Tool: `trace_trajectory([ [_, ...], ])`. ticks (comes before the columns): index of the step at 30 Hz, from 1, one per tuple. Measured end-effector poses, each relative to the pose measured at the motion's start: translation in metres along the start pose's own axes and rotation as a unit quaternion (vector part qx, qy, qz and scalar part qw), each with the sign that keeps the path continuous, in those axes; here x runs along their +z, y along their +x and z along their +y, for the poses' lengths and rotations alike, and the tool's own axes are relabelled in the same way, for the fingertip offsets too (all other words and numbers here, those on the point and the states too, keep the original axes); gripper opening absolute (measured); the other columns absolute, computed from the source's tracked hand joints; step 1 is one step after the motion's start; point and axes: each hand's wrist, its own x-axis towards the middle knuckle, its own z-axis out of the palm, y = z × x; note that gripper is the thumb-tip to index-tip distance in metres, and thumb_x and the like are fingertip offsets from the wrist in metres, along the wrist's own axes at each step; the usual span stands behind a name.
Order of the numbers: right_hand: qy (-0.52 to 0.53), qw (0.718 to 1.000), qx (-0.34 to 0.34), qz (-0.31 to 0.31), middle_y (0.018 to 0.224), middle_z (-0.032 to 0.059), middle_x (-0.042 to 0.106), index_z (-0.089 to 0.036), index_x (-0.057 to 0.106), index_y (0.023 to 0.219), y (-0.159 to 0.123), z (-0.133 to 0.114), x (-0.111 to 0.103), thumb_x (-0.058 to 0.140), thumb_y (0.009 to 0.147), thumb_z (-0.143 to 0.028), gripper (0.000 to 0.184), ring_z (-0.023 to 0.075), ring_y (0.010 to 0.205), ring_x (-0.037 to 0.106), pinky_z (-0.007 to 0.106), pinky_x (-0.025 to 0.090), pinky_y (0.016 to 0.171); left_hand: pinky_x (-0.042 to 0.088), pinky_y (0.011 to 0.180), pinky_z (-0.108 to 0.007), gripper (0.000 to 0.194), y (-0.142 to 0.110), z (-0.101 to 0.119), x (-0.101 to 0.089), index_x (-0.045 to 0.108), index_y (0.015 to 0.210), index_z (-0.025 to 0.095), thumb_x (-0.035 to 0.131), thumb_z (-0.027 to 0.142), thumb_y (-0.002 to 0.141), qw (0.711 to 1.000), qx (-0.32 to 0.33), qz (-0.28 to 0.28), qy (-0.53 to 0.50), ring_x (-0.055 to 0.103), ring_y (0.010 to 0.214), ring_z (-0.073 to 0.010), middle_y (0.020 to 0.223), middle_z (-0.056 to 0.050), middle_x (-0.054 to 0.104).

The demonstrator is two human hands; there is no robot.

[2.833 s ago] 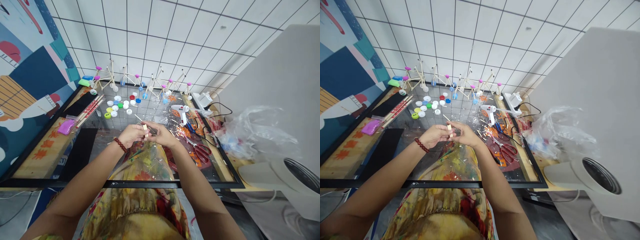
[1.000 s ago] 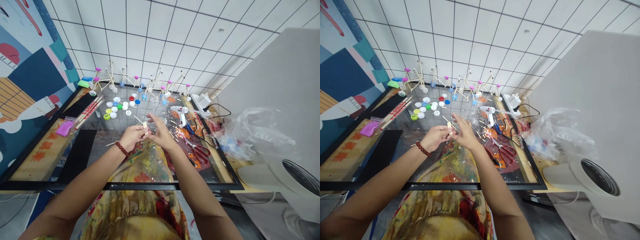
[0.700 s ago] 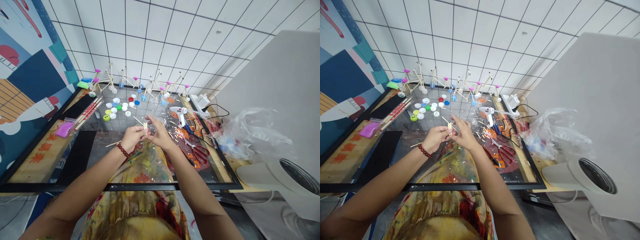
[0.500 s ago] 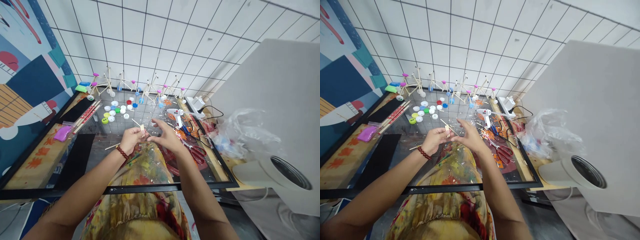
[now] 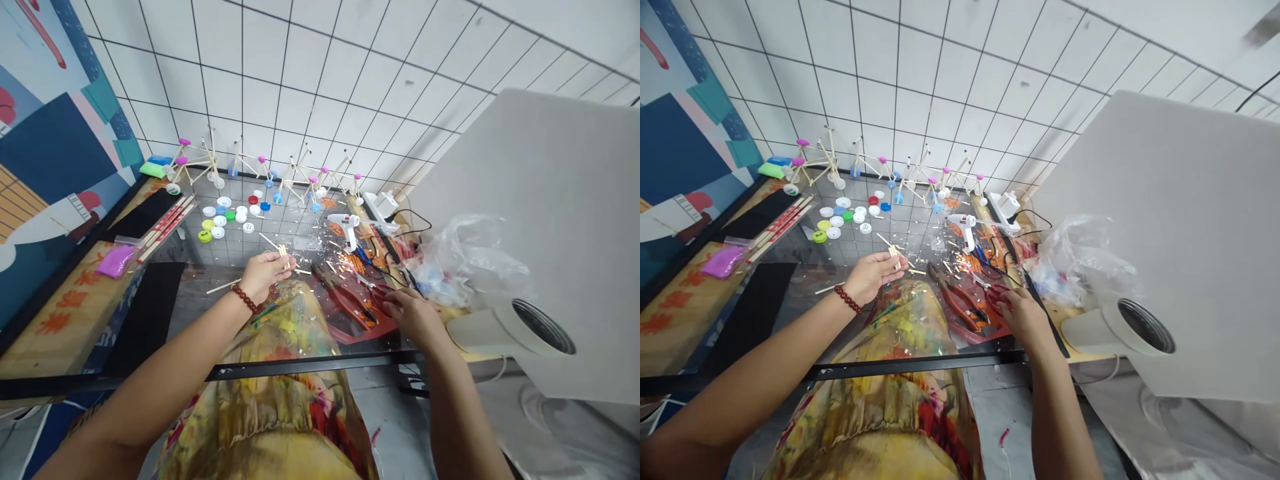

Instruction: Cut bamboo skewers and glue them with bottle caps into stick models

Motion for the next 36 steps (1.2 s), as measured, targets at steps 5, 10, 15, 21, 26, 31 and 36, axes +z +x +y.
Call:
trace_trajectory([
  [5, 0.101, 0.984, -0.112, 0.098, 0.106, 0.0108, 0.068, -0.023, 0.067, 0.112, 0.013, -0.066, -0.01, 0.064, 0.085, -0.037, 0.03, 0.0272, 0.097, 0.066, 0.041, 0.054, 0.084, 0.053, 0.09, -0.035, 0.02, -0.007, 0.004, 0.003, 0.068, 0.077, 0.011, 0.083, 0.018, 0.067, 0.998, -0.04, -0.042, -0.019, 0.071, 0.085, -0.0178, 0.084, -0.011, 0.075],
  [10, 0.191, 0.944, -0.255, 0.081, 0.137, 0.0154, 0.051, -0.025, 0.034, 0.148, 0.043, -0.141, 0.005, 0.07, 0.082, -0.047, 0.078, 0.0313, 0.124, 0.05, 0.049, 0.043, 0.102, 0.055, 0.08, -0.03, 0.021, -0.01, 0.001, 0.007, 0.067, 0.075, 0.011, 0.085, 0.016, 0.064, 0.997, -0.054, -0.053, -0.003, 0.072, 0.078, -0.0173, 0.079, -0.01, 0.074],
  [15, 0.169, 0.941, -0.287, 0.06, 0.142, 0.0159, 0.047, -0.026, 0.023, 0.153, 0.071, -0.167, 0.021, 0.071, 0.081, -0.041, 0.087, 0.0329, 0.128, 0.046, 0.05, 0.037, 0.102, 0.052, 0.065, -0.025, 0.022, -0.008, -0.005, 0.007, 0.067, 0.071, 0.011, 0.086, 0.016, 0.061, 0.997, -0.069, -0.042, 0.007, 0.069, 0.069, -0.0154, 0.072, -0.009, 0.073],
  [21, 0.168, 0.938, -0.296, 0.065, 0.134, 0.0129, 0.057, -0.026, 0.032, 0.149, 0.073, -0.166, 0.025, 0.071, 0.081, -0.039, 0.079, 0.0319, 0.125, 0.049, 0.05, 0.026, 0.105, 0.052, 0.065, -0.025, 0.03, -0.006, -0.005, 0.004, 0.068, 0.076, 0.01, 0.088, 0.024, 0.058, 0.992, -0.097, -0.06, 0.052, 0.065, 0.06, -0.0121, 0.074, -0.009, 0.073],
  [26, 0.174, 0.94, -0.282, 0.078, 0.13, 0.0104, 0.061, -0.024, 0.039, 0.145, 0.068, -0.162, 0.029, 0.068, 0.083, -0.042, 0.07, 0.0284, 0.122, 0.051, 0.047, 0.024, 0.107, 0.055, 0.065, -0.028, 0.027, -0.007, -0.005, 0.005, 0.066, 0.07, 0.01, 0.088, 0.023, 0.059, 0.991, -0.096, -0.06, 0.071, 0.064, 0.056, -0.012, 0.068, -0.006, 0.07],
  [31, 0.18, 0.943, -0.269, 0.078, 0.129, 0.0099, 0.062, -0.024, 0.043, 0.141, 0.067, -0.165, 0.031, 0.066, 0.084, -0.046, 0.065, 0.0272, 0.121, 0.053, 0.047, 0.025, 0.108, 0.056, 0.063, -0.027, 0.026, -0.008, -0.008, 0.007, 0.065, 0.065, 0.009, 0.087, 0.023, 0.06, 0.992, -0.075, -0.066, 0.079, 0.061, 0.052, -0.0099, 0.063, -0.004, 0.068],
  [36, 0.208, 0.946, -0.241, 0.061, 0.135, 0.0138, 0.056, -0.022, 0.044, 0.141, 0.059, -0.143, 0.01, 0.069, 0.081, -0.051, 0.072, 0.0291, 0.123, 0.053, 0.044, 0.041, 0.101, 0.057, 0.063, -0.027, 0.023, -0.009, -0.011, 0.009, 0.066, 0.064, 0.009, 0.087, 0.017, 0.06, 0.996, -0.057, -0.038, 0.048, 0.066, 0.06, -0.0134, 0.067, -0.008, 0.07],
])
